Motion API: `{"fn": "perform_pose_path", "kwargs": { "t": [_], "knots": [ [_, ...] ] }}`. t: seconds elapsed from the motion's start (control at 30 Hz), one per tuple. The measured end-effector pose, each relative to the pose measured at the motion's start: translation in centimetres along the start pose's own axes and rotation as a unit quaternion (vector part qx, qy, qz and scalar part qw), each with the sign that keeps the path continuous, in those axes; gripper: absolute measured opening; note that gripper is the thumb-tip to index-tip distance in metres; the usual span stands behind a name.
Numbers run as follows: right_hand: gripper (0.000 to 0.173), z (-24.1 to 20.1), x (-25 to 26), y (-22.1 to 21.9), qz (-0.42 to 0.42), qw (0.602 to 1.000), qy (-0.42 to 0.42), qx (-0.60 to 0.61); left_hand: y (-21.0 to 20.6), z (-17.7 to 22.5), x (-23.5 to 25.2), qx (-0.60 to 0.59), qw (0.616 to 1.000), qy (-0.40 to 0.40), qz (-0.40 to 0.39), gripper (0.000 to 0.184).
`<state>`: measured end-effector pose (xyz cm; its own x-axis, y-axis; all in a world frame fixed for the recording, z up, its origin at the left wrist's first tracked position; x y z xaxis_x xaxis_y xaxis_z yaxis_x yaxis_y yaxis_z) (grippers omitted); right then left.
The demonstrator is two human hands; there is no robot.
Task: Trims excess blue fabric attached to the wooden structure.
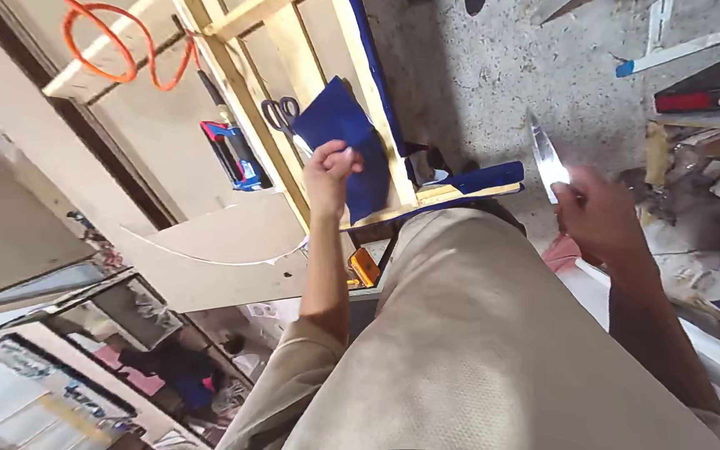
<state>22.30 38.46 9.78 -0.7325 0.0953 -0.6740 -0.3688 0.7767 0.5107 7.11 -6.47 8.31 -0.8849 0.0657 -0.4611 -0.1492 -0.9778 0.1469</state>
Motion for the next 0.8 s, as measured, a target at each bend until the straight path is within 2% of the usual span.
{"fn": "perform_pose_path", "kwargs": {
  "t": [0.03, 0.07, 0.1, 0.13, 0.17, 0.23, 0.3, 0.37, 0.43, 0.5, 0.6, 0.67, 0.73, 0.8],
  "knots": [
    [0.037, -0.4, 0.5, -0.5, -0.011, 1.000, -0.013, 0.005, 2.3, -0.6, -0.8, 0.088, 0.996, 0.007, 0.006, 0.044],
    [0.037, -0.8, 0.9, -0.8, -0.019, 1.000, -0.023, 0.008, 3.8, -1.2, -1.4, 0.214, 0.977, 0.016, -0.006, 0.051],
    [0.036, -1.3, 1.4, -1.2, -0.027, 0.999, -0.024, 0.011, 4.3, -1.4, -1.8, 0.336, 0.941, 0.016, -0.028, 0.059],
    [0.035, -1.8, 1.7, -1.5, -0.033, 0.999, -0.019, 0.016, 4.1, -1.4, -2.4, 0.407, 0.912, 0.013, -0.048, 0.063],
    [0.034, -2.4, 1.9, -1.8, -0.037, 0.999, -0.004, 0.023, 3.4, -1.0, -3.1, 0.434, 0.899, -0.005, -0.060, 0.061],
    [0.032, -3.7, 2.5, -2.0, -0.031, 0.998, 0.043, 0.030, 0.2, 1.3, -3.7, 0.436, 0.894, -0.068, -0.076, 0.049],
    [0.034, -4.6, 3.5, -1.6, -0.016, 0.997, 0.073, 0.015, -5.1, 3.9, -3.0, 0.451, 0.871, -0.146, -0.130, 0.030],
    [0.036, -4.7, 5.2, -1.2, -0.014, 0.997, 0.070, -0.016, -10.8, 4.9, -0.9, 0.503, 0.813, -0.198, -0.215, 0.018],
    [0.034, -4.0, 7.5, -0.8, -0.028, 0.996, 0.061, -0.064, -15.9, 3.7, 2.7, 0.592, 0.729, -0.195, -0.282, 0.016],
    [0.031, -2.5, 9.4, -0.2, -0.050, 0.991, 0.055, -0.115, -19.2, -0.2, 6.7, 0.681, 0.646, -0.114, -0.326, 0.022],
    [0.032, 0.6, 10.6, 2.2, -0.065, 0.988, 0.052, -0.133, -19.8, -5.3, 9.5, 0.759, 0.544, 0.090, -0.347, 0.039],
    [0.034, 4.3, 10.3, 4.7, -0.040, 0.991, 0.049, -0.121, -20.3, -6.0, 10.3, 0.764, 0.523, 0.132, -0.353, 0.044],
    [0.035, 9.3, 9.6, 6.7, -0.015, 0.995, 0.025, -0.097, -21.0, -7.0, 10.6, 0.760, 0.504, 0.178, -0.369, 0.037],
    [0.039, 15.7, 8.8, 7.4, -0.002, 0.998, -0.009, -0.068, -21.2, -8.5, 11.0, 0.740, 0.508, 0.220, -0.382, 0.037]
  ]
}}
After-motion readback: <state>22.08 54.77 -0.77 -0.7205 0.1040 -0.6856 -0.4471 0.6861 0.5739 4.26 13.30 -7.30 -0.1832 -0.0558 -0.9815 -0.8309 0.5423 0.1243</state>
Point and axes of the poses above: each hand's wrist, its own x-axis towards the middle knuckle, its own y-axis out of the back of the hand, z = x × y, the point moved 9 cm from there along x, towards the middle knuckle, and after that the axes turned 4 degrees about -z, right-handed, at the moved point
